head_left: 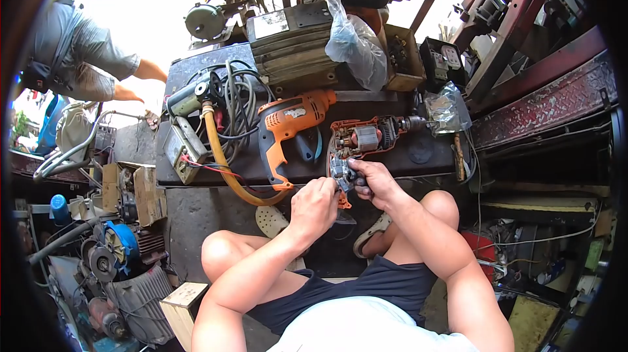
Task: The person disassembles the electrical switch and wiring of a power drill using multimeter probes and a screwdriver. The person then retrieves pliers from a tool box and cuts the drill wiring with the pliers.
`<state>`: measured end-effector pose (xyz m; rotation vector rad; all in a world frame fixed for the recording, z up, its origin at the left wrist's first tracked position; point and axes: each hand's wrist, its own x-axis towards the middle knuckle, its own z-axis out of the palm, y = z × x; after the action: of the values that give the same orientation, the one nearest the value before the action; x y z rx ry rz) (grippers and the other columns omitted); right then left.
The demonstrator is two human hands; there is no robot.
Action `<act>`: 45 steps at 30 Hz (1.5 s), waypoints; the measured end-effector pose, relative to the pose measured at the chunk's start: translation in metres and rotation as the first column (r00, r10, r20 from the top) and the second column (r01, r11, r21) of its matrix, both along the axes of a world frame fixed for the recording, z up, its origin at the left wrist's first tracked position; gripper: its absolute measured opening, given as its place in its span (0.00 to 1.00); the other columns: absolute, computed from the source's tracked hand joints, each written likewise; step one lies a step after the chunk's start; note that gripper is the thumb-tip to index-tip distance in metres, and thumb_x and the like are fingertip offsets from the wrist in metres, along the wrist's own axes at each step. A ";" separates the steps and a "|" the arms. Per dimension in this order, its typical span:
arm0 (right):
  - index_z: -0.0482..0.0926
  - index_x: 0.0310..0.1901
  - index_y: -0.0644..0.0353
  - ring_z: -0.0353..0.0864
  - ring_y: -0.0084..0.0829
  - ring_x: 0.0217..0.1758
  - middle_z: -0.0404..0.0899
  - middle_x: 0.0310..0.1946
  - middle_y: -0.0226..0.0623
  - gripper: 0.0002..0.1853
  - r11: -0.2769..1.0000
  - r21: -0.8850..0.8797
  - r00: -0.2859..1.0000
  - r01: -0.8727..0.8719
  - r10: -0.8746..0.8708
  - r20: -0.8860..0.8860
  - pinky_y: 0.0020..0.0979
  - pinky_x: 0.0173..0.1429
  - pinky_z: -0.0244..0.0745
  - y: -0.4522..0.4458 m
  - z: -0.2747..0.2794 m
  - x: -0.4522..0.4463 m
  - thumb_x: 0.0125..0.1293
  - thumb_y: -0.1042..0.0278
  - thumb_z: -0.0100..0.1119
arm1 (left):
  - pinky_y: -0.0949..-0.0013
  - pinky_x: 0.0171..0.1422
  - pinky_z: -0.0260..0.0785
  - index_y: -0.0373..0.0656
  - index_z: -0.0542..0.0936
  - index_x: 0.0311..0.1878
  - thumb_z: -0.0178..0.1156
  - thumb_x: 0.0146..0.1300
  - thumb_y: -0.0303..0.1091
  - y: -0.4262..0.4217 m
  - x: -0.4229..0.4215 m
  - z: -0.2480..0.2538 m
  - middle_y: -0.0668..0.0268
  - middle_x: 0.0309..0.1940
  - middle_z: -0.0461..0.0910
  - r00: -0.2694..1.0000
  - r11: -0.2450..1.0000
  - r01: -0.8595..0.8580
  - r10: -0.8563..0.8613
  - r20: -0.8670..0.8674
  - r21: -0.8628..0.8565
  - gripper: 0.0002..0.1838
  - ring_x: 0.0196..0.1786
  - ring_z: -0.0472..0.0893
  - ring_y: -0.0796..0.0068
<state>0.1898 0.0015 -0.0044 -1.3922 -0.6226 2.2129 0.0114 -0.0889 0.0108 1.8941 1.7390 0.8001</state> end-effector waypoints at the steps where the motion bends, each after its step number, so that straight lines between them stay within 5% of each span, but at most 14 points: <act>1: 0.83 0.41 0.60 0.63 0.15 0.15 0.80 0.26 0.27 0.14 1.000 -0.002 1.000 0.003 -0.003 0.009 0.21 0.19 0.51 0.000 0.001 -0.001 0.79 0.57 0.60 | 0.49 0.46 0.76 0.40 0.77 0.40 0.67 0.64 0.30 0.000 -0.001 0.004 0.57 0.36 0.82 1.000 1.000 -0.005 0.006 0.016 -0.017 0.08 0.44 0.84 0.50; 8: 0.83 0.41 0.58 0.65 0.14 0.16 0.80 0.27 0.26 0.11 0.997 0.077 0.998 -0.019 0.015 0.053 0.21 0.19 0.55 -0.002 0.004 -0.006 0.76 0.58 0.65 | 0.56 0.51 0.79 0.36 0.80 0.46 0.65 0.63 0.29 0.008 -0.014 0.024 0.54 0.43 0.83 0.995 0.987 -0.078 0.085 0.046 -0.138 0.11 0.46 0.86 0.51; 13: 0.83 0.43 0.61 0.69 0.13 0.20 0.81 0.28 0.26 0.12 0.960 0.275 0.986 -0.050 0.003 0.168 0.21 0.21 0.59 -0.009 0.006 -0.011 0.73 0.60 0.70 | 0.56 0.57 0.79 0.34 0.81 0.55 0.68 0.63 0.34 0.017 -0.019 0.010 0.52 0.48 0.83 0.951 0.985 -0.083 0.123 0.283 -0.149 0.20 0.51 0.86 0.54; 18: 0.85 0.40 0.68 0.80 0.18 0.35 0.85 0.33 0.30 0.17 0.896 0.441 0.973 -0.056 -0.050 0.225 0.27 0.44 0.79 -0.011 0.005 -0.013 0.79 0.59 0.64 | 0.61 0.56 0.80 0.30 0.81 0.60 0.77 0.57 0.37 0.023 -0.015 0.010 0.52 0.47 0.81 0.978 0.993 -0.053 0.073 0.195 -0.106 0.30 0.47 0.87 0.59; 20: 0.86 0.42 0.68 0.80 0.17 0.35 0.86 0.33 0.30 0.18 0.861 0.506 0.977 -0.057 -0.057 0.206 0.27 0.45 0.79 -0.012 0.008 -0.012 0.80 0.57 0.62 | 0.61 0.57 0.80 0.29 0.80 0.59 0.80 0.52 0.38 0.024 -0.012 0.022 0.52 0.48 0.80 0.984 0.988 -0.065 0.086 0.158 -0.137 0.34 0.51 0.85 0.58; 26: 0.85 0.37 0.68 0.76 0.20 0.32 0.81 0.24 0.35 0.28 0.715 0.680 0.951 -0.161 -0.073 0.301 0.33 0.39 0.74 -0.008 -0.003 -0.010 0.82 0.47 0.57 | 0.59 0.58 0.79 0.31 0.81 0.58 0.79 0.51 0.33 0.030 -0.004 0.021 0.51 0.49 0.81 0.993 0.988 -0.102 0.108 0.051 -0.120 0.31 0.51 0.85 0.54; 31: 0.85 0.36 0.68 0.79 0.22 0.33 0.84 0.25 0.37 0.31 0.718 0.689 0.973 -0.099 -0.073 0.217 0.34 0.41 0.76 -0.004 -0.002 -0.013 0.82 0.43 0.55 | 0.58 0.55 0.80 0.32 0.85 0.54 0.73 0.56 0.31 0.037 -0.011 0.021 0.50 0.44 0.86 0.995 0.995 -0.096 0.096 0.012 0.007 0.22 0.47 0.87 0.51; 35: 0.84 0.33 0.67 0.79 0.25 0.30 0.82 0.24 0.39 0.34 0.707 0.706 0.982 -0.050 -0.095 0.165 0.37 0.40 0.75 -0.001 -0.008 -0.019 0.82 0.39 0.52 | 0.68 0.49 0.80 0.31 0.87 0.52 0.68 0.62 0.28 0.038 -0.013 0.014 0.55 0.37 0.90 0.991 0.991 -0.129 0.128 0.029 0.037 0.16 0.37 0.89 0.70; 38: 0.81 0.28 0.67 0.78 0.31 0.27 0.79 0.21 0.46 0.38 0.691 0.709 0.962 -0.140 -0.075 0.263 0.42 0.39 0.73 0.006 -0.003 -0.015 0.82 0.35 0.49 | 0.69 0.48 0.80 0.31 0.87 0.52 0.67 0.66 0.28 0.041 -0.014 0.016 0.58 0.37 0.90 0.990 0.990 -0.137 0.136 0.041 0.044 0.14 0.37 0.87 0.76; 41: 0.81 0.28 0.67 0.78 0.34 0.27 0.80 0.21 0.46 0.40 0.692 0.721 0.982 -0.043 -0.105 0.159 0.43 0.39 0.73 0.010 -0.010 -0.021 0.81 0.32 0.47 | 0.66 0.50 0.80 0.33 0.88 0.52 0.68 0.65 0.29 0.045 -0.022 0.010 0.54 0.40 0.91 0.981 0.984 -0.177 0.179 0.074 -0.033 0.14 0.40 0.89 0.69; 45: 0.82 0.25 0.67 0.85 0.40 0.29 0.80 0.20 0.49 0.45 0.767 0.635 0.987 -0.092 -0.013 0.160 0.43 0.40 0.76 0.013 0.010 -0.013 0.80 0.28 0.42 | 0.71 0.47 0.78 0.32 0.87 0.51 0.66 0.70 0.30 0.054 -0.034 0.001 0.64 0.35 0.89 0.957 0.972 -0.191 0.216 0.194 -0.138 0.12 0.38 0.83 0.81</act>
<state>0.1773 0.0148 0.0056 -1.1762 -1.3289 1.6600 -0.0227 -0.0349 0.0119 1.5129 1.8251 0.9135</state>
